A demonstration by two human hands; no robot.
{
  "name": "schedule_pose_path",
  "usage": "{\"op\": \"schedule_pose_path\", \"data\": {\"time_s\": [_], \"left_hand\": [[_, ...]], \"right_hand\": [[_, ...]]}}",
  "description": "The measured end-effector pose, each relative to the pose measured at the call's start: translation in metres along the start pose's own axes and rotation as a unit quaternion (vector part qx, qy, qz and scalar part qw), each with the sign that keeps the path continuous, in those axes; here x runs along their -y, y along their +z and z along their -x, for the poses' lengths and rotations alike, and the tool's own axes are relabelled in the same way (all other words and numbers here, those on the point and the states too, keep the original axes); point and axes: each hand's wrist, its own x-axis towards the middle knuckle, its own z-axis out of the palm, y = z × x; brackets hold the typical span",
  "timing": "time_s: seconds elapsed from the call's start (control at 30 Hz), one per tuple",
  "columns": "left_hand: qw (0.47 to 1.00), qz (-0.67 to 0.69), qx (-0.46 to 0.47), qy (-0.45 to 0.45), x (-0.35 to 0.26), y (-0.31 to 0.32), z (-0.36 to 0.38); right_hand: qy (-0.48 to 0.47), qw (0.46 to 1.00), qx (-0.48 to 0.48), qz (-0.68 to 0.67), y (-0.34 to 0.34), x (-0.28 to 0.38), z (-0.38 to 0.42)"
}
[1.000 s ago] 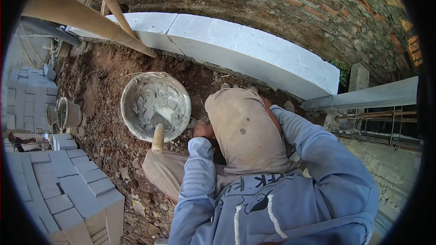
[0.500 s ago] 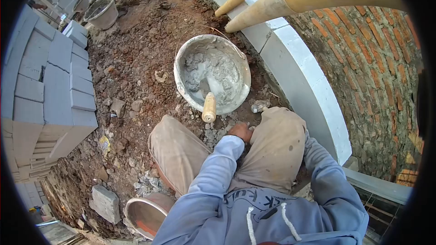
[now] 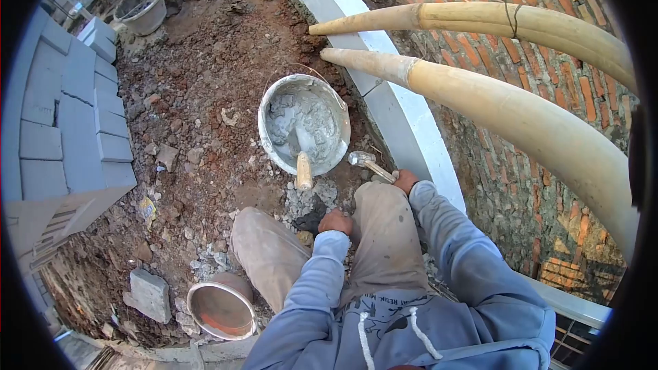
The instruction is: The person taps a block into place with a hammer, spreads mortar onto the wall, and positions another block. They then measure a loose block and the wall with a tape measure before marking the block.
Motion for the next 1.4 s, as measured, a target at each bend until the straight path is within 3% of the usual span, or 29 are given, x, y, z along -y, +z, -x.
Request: {"op": "schedule_pose_path", "data": {"time_s": [0.13,0.2,0.37,0.43,0.5,0.53,0.6,0.67,0.73,0.77,0.87,0.9,0.97,1.03,1.1,1.17,1.23,1.3,1.37,1.4], "left_hand": [[0.996,0.06,-0.02,-0.055,-0.01,-0.046,0.035],[0.989,0.119,-0.039,-0.08,-0.008,-0.062,0.051],[0.951,0.289,-0.06,-0.087,0.011,-0.078,0.077],[0.947,0.288,-0.106,-0.09,0.024,-0.063,0.08],[0.946,0.266,-0.146,-0.111,0.034,-0.058,0.081],[0.947,0.26,-0.148,-0.114,0.029,-0.089,0.097],[0.911,0.371,-0.131,-0.128,0.024,-0.144,0.138],[0.908,0.368,-0.119,-0.161,0.033,-0.158,0.147],[0.851,0.456,-0.255,-0.059,0.019,-0.218,0.161],[0.83,0.457,-0.319,-0.018,0.028,-0.214,0.139],[0.864,0.466,-0.187,-0.047,0.053,-0.258,0.123],[0.868,0.459,-0.181,-0.049,0.073,-0.274,0.112],[0.824,0.55,-0.098,-0.094,0.107,-0.302,0.089],[0.907,0.388,-0.153,-0.06,0.155,-0.36,0.084],[0.849,0.461,-0.253,-0.056,0.161,-0.464,0.124],[0.897,0.35,-0.256,-0.092,0.2,-0.518,0.145],[0.907,0.301,-0.263,-0.134,0.26,-0.51,0.153],[0.92,0.188,-0.207,-0.273,0.3,-0.495,0.17],[0.885,0.299,-0.223,-0.28,0.355,-0.451,0.181],[0.868,0.28,-0.204,-0.354,0.294,-0.506,0.207]], "right_hand": [[0.026,1.0,0.0,0.006,-0.048,0.059,0.068],[0.032,0.999,0.012,-0.004,-0.04,0.036,0.053],[0.068,0.996,-0.018,-0.044,-0.057,0.063,0.09],[0.071,0.997,-0.039,-0.02,-0.048,0.042,0.084],[0.096,0.994,-0.038,-0.017,-0.068,0.077,0.118],[0.124,0.991,-0.039,-0.001,-0.079,0.094,0.135],[0.134,0.991,0.019,0.009,-0.091,0.108,0.148],[0.202,0.974,0.079,0.066,-0.115,0.146,0.163],[0.182,0.974,0.077,0.107,-0.133,0.175,0.172],[0.168,0.972,0.082,0.14,-0.133,0.192,0.174],[0.168,0.956,0.125,0.206,-0.131,0.217,0.165],[0.161,0.953,0.142,0.214,-0.126,0.232,0.156],[0.13,0.954,0.13,0.239,-0.135,0.279,0.171],[0.089,0.952,0.128,0.263,-0.138,0.333,0.169],[0.06,0.939,0.174,0.289,-0.134,0.381,0.158],[0.018,0.944,0.172,0.281,-0.114,0.402,0.134],[0.014,0.966,0.129,0.224,-0.115,0.477,0.132],[0.014,0.979,0.109,0.171,-0.103,0.51,0.122],[-0.053,0.965,0.129,0.22,-0.05,0.481,0.074],[-0.114,0.943,0.148,0.277,-0.036,0.48,0.056]]}}
